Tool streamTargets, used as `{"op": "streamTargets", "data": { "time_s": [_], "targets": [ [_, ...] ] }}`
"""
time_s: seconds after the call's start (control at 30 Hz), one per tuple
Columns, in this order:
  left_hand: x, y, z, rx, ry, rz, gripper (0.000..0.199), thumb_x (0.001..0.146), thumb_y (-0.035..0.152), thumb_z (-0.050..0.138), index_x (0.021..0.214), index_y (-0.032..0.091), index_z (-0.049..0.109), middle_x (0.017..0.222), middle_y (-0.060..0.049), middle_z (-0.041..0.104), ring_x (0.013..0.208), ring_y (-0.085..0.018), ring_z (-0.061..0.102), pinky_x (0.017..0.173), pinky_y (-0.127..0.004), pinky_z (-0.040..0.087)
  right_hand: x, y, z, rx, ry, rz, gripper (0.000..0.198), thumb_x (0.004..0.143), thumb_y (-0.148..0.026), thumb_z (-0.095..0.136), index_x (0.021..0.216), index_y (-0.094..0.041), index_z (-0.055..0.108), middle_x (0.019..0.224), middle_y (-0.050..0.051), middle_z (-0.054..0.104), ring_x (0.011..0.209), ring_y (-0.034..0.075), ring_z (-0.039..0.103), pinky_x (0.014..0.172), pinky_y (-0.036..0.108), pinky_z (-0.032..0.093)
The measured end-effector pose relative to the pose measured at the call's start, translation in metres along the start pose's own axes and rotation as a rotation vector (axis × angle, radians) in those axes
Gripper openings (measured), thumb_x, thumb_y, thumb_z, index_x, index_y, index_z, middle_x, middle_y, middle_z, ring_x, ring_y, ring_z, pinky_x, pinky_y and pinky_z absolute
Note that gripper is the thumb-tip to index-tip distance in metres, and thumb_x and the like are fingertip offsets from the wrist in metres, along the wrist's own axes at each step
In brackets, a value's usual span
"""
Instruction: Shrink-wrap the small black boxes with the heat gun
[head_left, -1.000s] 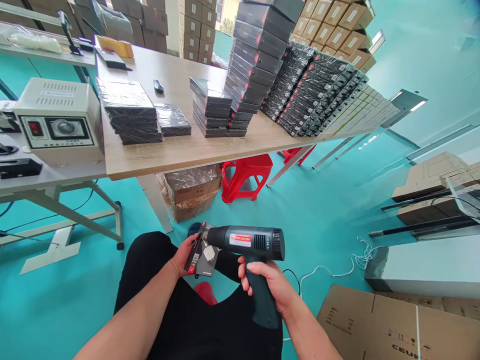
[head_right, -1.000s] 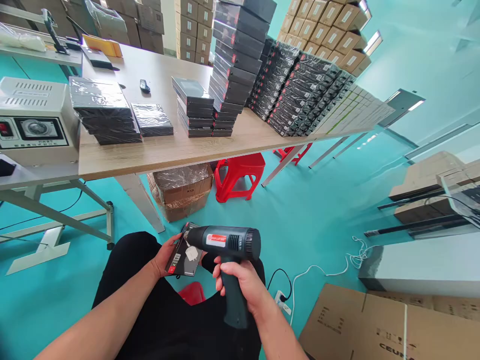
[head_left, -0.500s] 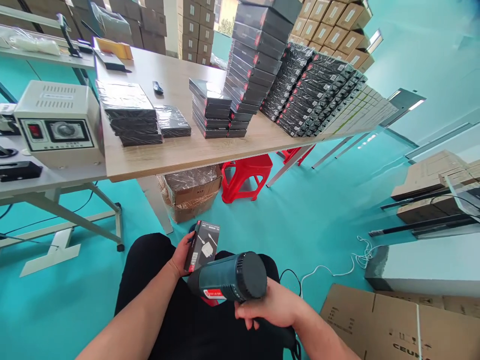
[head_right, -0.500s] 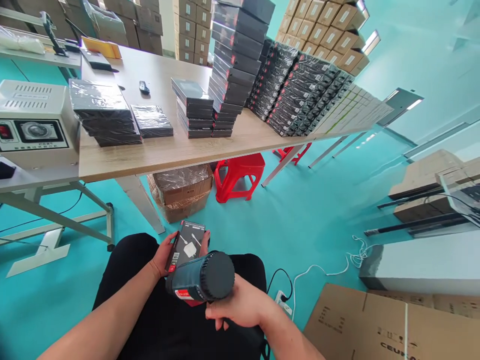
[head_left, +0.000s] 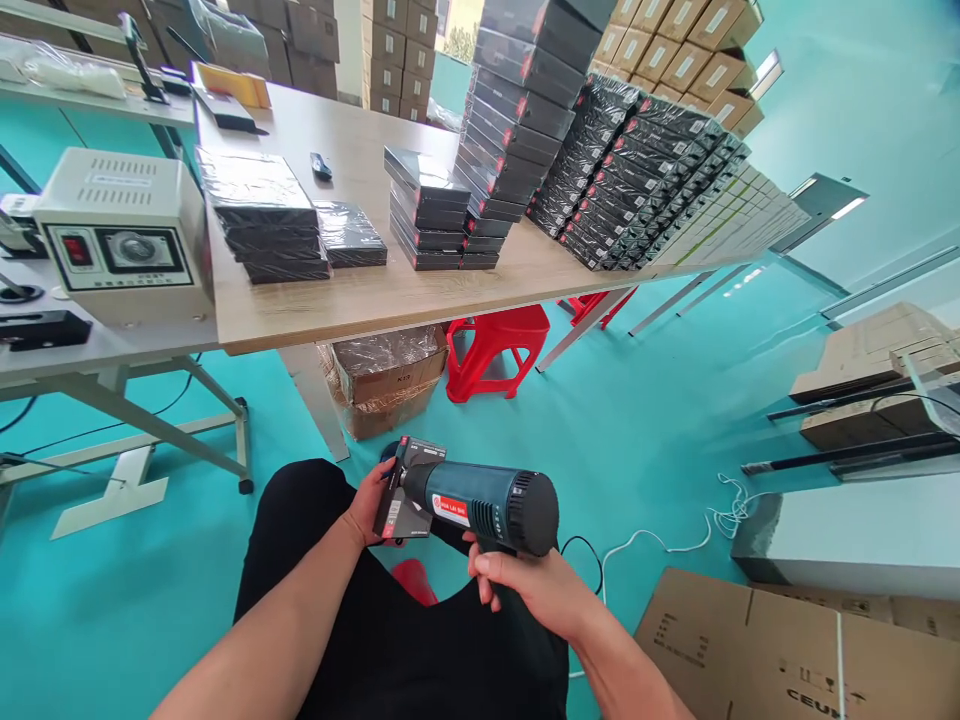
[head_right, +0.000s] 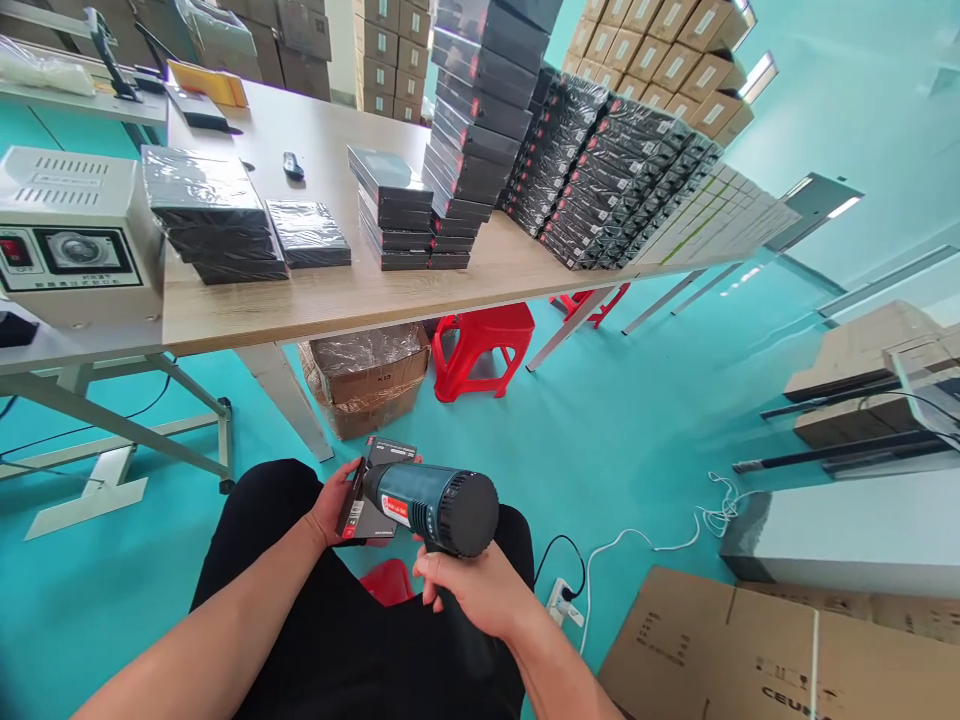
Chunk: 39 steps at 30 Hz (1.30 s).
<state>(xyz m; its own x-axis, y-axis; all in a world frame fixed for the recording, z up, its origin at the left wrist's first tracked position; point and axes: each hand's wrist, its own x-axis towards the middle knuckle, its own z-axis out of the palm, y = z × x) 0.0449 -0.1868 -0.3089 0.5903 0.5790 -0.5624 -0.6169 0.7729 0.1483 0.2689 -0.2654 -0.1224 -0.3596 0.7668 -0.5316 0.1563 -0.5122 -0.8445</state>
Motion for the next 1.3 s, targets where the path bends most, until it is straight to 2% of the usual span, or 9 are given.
{"op": "streamTargets", "data": {
  "time_s": [0.13,0.2,0.33,0.53,0.73,0.83,1.07,1.2,1.3],
  "targets": [
    [-0.001,0.0,-0.002,0.026,-0.05,-0.003,0.051,0.078,0.051,0.055,0.109,0.011,0.061,0.08,-0.014,0.071,0.075,-0.033,0.068,0.065,-0.043,0.052,0.003,-0.002,-0.001,0.01,-0.125,0.043,0.015,0.072,-0.023,0.064,0.082,-0.012,0.068,0.072,0.004,0.064,0.058,0.014,0.058,0.053,0.026,0.045],
    [0.0,0.001,-0.005,0.061,-0.058,-0.033,0.055,0.077,0.055,0.053,0.109,0.011,0.062,0.08,-0.015,0.071,0.072,-0.033,0.068,0.062,-0.043,0.051,0.009,-0.004,-0.001,0.113,-0.055,0.009,0.022,0.074,-0.025,0.064,0.092,-0.013,0.067,0.077,0.005,0.064,0.059,0.014,0.059,0.053,0.026,0.046],
    [0.002,0.001,-0.01,0.09,-0.067,-0.061,0.059,0.077,0.057,0.052,0.108,0.009,0.062,0.086,-0.018,0.07,0.071,-0.034,0.067,0.06,-0.043,0.051,0.026,-0.009,-0.001,0.298,0.203,-0.051,0.027,0.077,-0.028,0.061,0.099,-0.013,0.063,0.081,0.005,0.064,0.061,0.014,0.06,0.052,0.025,0.048],
    [-0.001,0.002,-0.005,0.047,-0.075,-0.058,0.056,0.078,0.054,0.052,0.112,0.01,0.061,0.088,-0.017,0.07,0.079,-0.035,0.067,0.067,-0.045,0.051,0.037,-0.013,-0.004,0.309,0.167,-0.044,0.027,0.074,-0.026,0.063,0.097,-0.013,0.064,0.079,0.006,0.066,0.059,0.014,0.061,0.049,0.023,0.049],
    [0.0,0.002,-0.008,0.04,-0.084,-0.055,0.06,0.079,0.055,0.049,0.112,0.007,0.061,0.088,-0.018,0.07,0.08,-0.036,0.067,0.068,-0.046,0.051,0.042,-0.004,-0.042,0.316,0.349,-0.015,0.024,0.076,-0.027,0.062,0.094,-0.011,0.063,0.076,0.006,0.066,0.059,0.014,0.061,0.048,0.023,0.05],
    [0.004,0.001,-0.009,0.024,-0.095,-0.029,0.057,0.079,0.054,0.05,0.111,0.008,0.062,0.092,-0.018,0.07,0.088,-0.037,0.066,0.074,-0.047,0.05,0.039,-0.001,-0.053,0.332,0.331,0.002,0.024,0.077,-0.028,0.06,0.094,-0.011,0.064,0.078,0.007,0.066,0.06,0.014,0.061,0.049,0.022,0.05],
    [0.005,0.0,-0.008,-0.003,-0.111,-0.037,0.053,0.078,0.055,0.053,0.103,0.009,0.064,0.095,-0.018,0.07,0.094,-0.035,0.064,0.089,-0.049,0.044,0.035,-0.002,-0.053,0.321,0.306,0.022,0.023,0.076,-0.027,0.06,0.093,-0.011,0.064,0.078,0.008,0.067,0.059,0.014,0.062,0.048,0.023,0.051],
    [0.002,0.001,-0.006,-0.006,-0.098,-0.018,0.053,0.078,0.054,0.053,0.105,0.009,0.063,0.093,-0.017,0.07,0.094,-0.036,0.064,0.086,-0.049,0.045,0.03,-0.004,-0.052,0.277,0.271,0.035,0.023,0.074,-0.026,0.06,0.091,-0.011,0.064,0.074,0.007,0.067,0.056,0.014,0.061,0.046,0.023,0.049],
    [0.0,0.002,-0.004,-0.019,-0.098,-0.02,0.054,0.079,0.053,0.051,0.11,0.01,0.061,0.09,-0.017,0.07,0.093,-0.036,0.064,0.081,-0.048,0.048,0.017,-0.004,-0.052,0.163,0.13,0.09,0.024,0.072,-0.025,0.062,0.093,-0.011,0.064,0.073,0.006,0.068,0.054,0.014,0.061,0.046,0.023,0.047]
  ]
}}
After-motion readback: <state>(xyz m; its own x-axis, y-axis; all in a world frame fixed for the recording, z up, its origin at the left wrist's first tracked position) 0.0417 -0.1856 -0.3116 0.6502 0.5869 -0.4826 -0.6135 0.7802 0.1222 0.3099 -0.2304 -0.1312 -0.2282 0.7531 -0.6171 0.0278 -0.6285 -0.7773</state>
